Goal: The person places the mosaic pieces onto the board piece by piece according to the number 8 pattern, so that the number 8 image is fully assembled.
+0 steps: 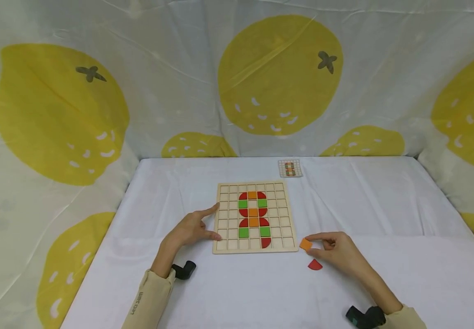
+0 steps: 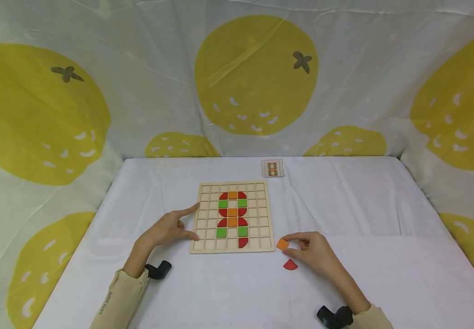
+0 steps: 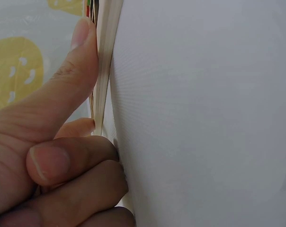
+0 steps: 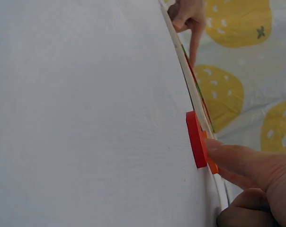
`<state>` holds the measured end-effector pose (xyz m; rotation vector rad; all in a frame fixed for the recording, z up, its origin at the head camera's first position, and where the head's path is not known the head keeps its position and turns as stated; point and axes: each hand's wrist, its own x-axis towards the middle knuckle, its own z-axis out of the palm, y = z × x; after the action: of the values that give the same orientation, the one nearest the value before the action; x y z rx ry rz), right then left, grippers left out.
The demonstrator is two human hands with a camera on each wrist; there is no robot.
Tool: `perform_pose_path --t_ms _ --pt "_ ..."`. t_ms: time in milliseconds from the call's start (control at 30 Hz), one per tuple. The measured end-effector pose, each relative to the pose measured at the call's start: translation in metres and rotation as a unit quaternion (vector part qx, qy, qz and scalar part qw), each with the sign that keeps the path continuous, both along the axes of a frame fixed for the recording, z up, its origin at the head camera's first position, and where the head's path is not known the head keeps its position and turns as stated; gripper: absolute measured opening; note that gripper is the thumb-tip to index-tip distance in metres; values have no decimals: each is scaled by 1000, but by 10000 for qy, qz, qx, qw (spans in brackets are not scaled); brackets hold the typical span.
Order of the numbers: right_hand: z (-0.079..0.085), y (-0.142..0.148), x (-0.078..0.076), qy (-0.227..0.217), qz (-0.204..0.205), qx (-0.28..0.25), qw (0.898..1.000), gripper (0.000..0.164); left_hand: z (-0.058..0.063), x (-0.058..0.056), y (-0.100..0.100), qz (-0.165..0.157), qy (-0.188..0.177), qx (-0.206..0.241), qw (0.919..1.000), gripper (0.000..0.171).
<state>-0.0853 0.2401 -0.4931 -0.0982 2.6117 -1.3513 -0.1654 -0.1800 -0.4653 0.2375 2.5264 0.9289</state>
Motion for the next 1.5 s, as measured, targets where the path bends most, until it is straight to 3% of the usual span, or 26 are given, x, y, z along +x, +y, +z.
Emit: perform_pose_path --t_ms 300,800,1233,1500 --pt "-3 6 -3 231 -47 167 9996 27 0 1 0 7 38 40 10000 106" --pt "1 3 -11 642 -23 8 9979 24 1 0 0 -68 60 90 9999 106" --pt "9 -59 -20 460 679 -483 9955 28 0 0 -1 -73 43 92 9999 106" --pt "6 -89 -21 506 993 -456 9927 28 -1 0 -1 -51 72 120 9999 105"
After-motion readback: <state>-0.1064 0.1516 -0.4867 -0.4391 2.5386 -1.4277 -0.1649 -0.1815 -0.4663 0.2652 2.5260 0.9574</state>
